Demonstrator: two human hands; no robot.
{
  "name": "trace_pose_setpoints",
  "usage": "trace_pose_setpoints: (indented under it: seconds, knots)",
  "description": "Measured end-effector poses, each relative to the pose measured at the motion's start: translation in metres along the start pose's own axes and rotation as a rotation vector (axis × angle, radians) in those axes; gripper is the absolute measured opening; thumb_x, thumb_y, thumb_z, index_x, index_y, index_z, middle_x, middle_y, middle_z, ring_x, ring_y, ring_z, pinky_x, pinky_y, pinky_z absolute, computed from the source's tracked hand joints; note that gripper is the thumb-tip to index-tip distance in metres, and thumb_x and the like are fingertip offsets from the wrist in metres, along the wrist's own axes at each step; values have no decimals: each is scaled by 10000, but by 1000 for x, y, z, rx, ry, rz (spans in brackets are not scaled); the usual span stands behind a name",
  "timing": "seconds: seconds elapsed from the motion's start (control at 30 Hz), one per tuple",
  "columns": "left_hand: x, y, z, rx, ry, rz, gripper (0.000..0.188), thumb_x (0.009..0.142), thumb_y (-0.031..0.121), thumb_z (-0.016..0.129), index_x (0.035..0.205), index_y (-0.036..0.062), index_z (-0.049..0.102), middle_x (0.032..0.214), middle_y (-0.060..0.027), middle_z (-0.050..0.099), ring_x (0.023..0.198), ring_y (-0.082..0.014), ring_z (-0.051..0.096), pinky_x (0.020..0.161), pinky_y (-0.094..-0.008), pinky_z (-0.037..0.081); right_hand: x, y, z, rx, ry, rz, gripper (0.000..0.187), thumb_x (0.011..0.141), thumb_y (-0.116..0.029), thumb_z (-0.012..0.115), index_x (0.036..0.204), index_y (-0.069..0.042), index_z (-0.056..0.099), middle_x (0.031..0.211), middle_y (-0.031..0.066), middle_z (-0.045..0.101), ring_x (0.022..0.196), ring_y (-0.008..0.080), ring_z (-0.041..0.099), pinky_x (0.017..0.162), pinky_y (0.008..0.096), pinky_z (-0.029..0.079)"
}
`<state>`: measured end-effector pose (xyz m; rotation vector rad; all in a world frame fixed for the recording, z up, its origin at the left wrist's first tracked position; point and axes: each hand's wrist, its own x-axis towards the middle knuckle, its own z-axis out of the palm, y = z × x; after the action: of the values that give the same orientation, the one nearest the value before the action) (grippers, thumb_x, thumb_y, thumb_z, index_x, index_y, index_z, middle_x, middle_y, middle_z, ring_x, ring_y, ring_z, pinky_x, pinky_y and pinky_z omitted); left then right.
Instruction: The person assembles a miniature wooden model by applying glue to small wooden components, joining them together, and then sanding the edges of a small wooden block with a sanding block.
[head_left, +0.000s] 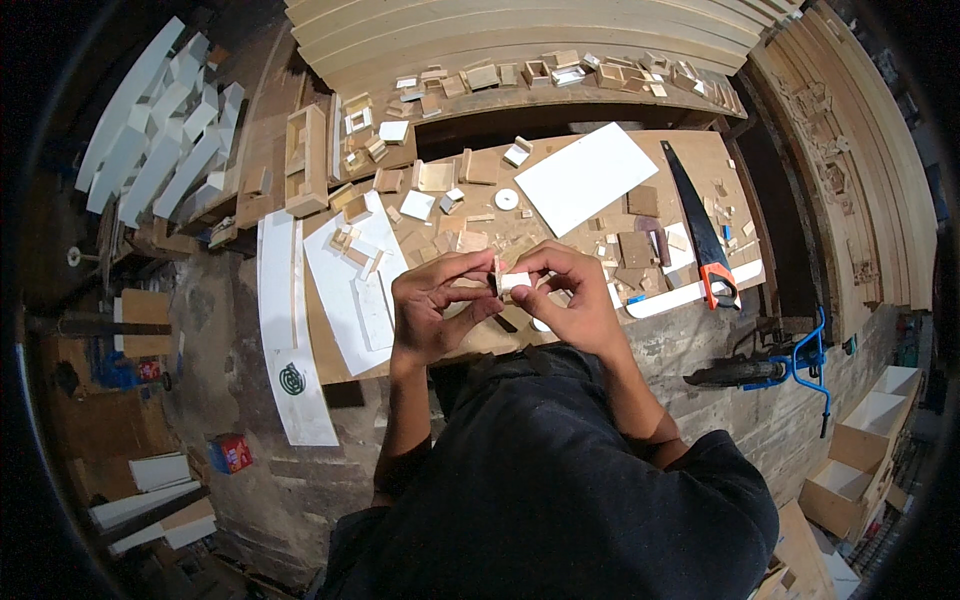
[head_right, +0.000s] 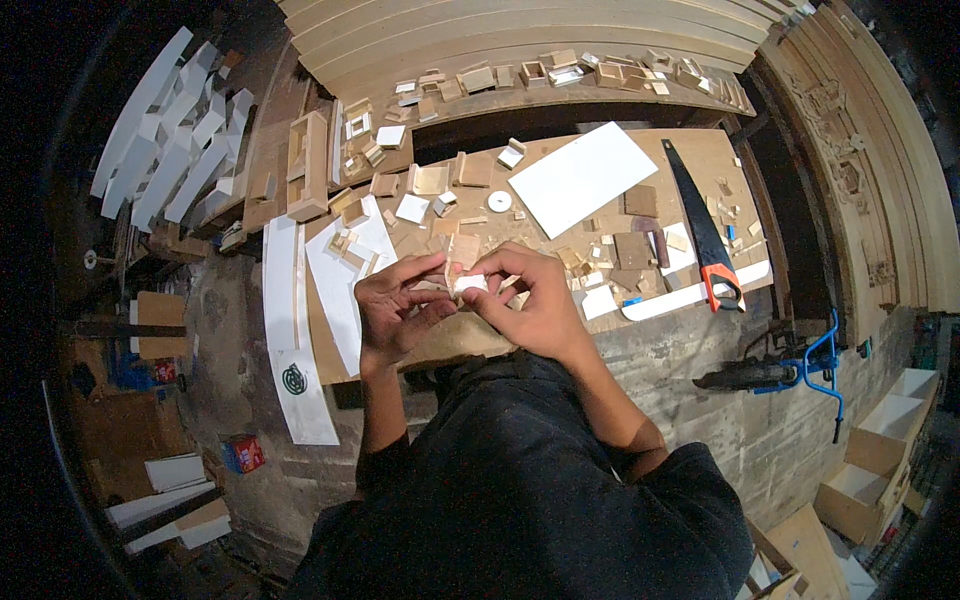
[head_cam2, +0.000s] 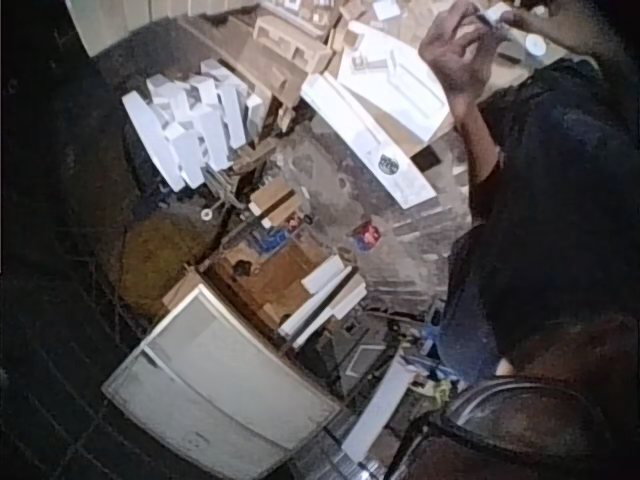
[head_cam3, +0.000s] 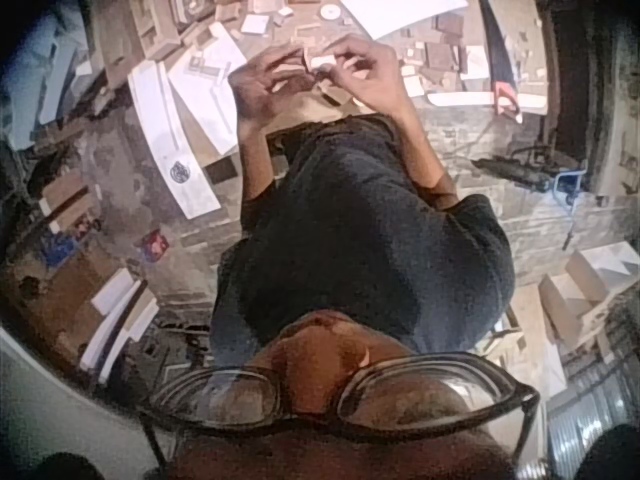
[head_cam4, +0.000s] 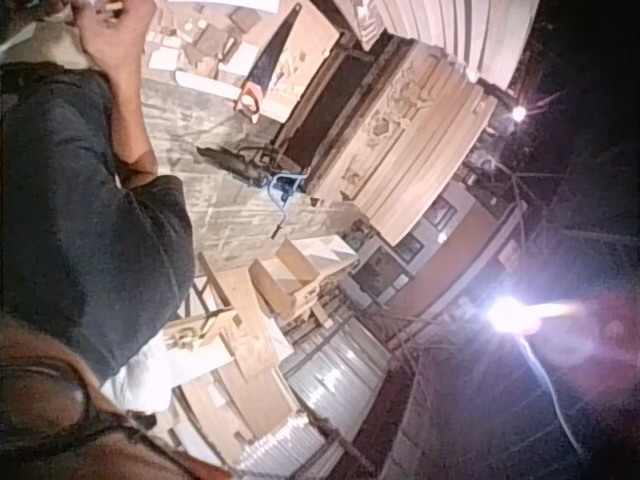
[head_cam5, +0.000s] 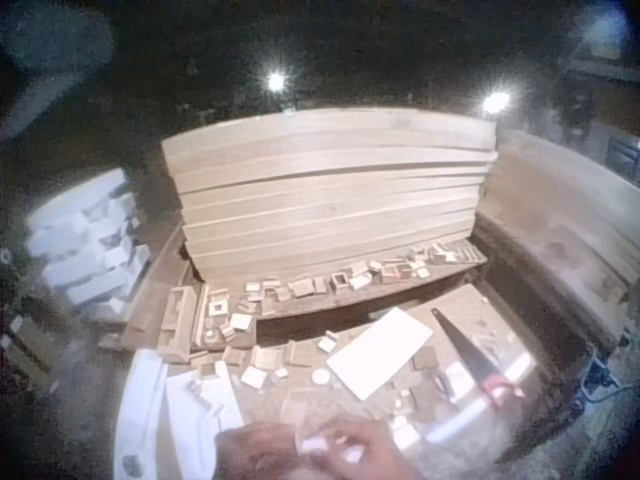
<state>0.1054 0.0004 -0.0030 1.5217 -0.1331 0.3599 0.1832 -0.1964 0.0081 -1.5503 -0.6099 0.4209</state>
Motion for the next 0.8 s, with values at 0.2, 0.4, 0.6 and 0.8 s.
trace_pose_setpoints:
  seconds: [0.2, 0.4, 0.6, 0.8]
  knots:
    - [-3, -1, -3, 0, 16, -55, 442, 806, 10, 836, 1201, -79, 658, 1096, -204, 710, 956, -231, 736, 817, -317, 648, -1, 2, 3, -2, 20, -9, 183, 848, -55, 731, 1024, -3, 727, 970, 52, 680, 857, 93, 619, 698, 216, 494]
    - [-1, -4, -8, 59, -37, 8, 362, 816, 46, 842, 1137, -47, 703, 1045, -180, 724, 912, -200, 737, 777, -293, 647, -1, 2, 4, -29, 31, -53, 194, 836, 17, 697, 1026, -4, 725, 971, 54, 678, 859, 93, 623, 688, 212, 494]
    - [-3, -3, -7, 42, 1, -36, 353, 804, 71, 859, 1105, -47, 718, 1008, -171, 732, 893, -194, 735, 767, -291, 645, 0, 0, 9, -11, 105, -82, 170, 793, -50, 777, 948, -10, 719, 845, 41, 652, 727, 77, 587, 620, 217, 460]
    - [-5, -6, -7, 75, 8, -38, 350, 799, 67, 863, 1098, -45, 720, 1006, -173, 735, 889, -191, 737, 765, -292, 645, -2, 0, 6, -52, 64, -94, 166, 839, -4, 700, 1004, -2, 714, 933, 68, 670, 820, 105, 632, 667, 220, 495]
